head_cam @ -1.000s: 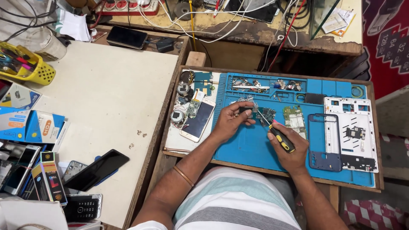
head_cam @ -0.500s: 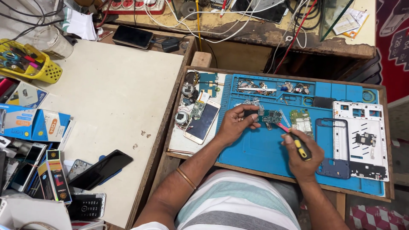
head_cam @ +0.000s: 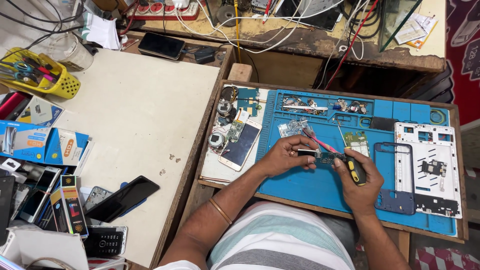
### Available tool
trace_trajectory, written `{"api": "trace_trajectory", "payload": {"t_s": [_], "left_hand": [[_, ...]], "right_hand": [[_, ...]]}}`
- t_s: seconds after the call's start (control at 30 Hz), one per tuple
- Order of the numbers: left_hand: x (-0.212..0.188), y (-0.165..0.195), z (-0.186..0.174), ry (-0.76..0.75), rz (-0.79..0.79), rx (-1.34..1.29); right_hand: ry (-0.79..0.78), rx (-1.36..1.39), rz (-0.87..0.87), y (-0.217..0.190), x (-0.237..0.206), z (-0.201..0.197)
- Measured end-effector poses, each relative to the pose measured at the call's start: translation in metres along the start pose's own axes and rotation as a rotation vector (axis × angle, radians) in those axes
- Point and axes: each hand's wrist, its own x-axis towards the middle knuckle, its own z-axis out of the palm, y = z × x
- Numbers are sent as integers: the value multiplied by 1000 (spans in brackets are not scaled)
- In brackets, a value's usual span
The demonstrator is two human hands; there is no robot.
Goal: The person sits at a repair bench and works on a disassembled smartphone motherboard held over a blue silicone mat. They use a screwdriver and a pink pry tool to pry, lift, and reposition small components and connectors on the board, turning the board over and working on different sections throughout the episode.
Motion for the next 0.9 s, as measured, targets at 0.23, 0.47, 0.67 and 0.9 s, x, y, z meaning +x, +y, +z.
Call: {"api": "trace_trajectory", "payload": {"t_s": [0.23, 0.47, 0.67, 0.9], "left_hand": [[2, -3, 0, 15, 1, 11], [3, -6, -1, 58, 7, 75], [4, -7, -2, 71, 23, 82], [3, -8, -3, 61, 24, 18]], "right_hand": [[0, -9, 3, -1, 1, 0], [-1, -5, -2, 1, 1, 0], [4, -3, -9, 3, 1, 1], [10, 5, -9, 7, 2, 1]]}}
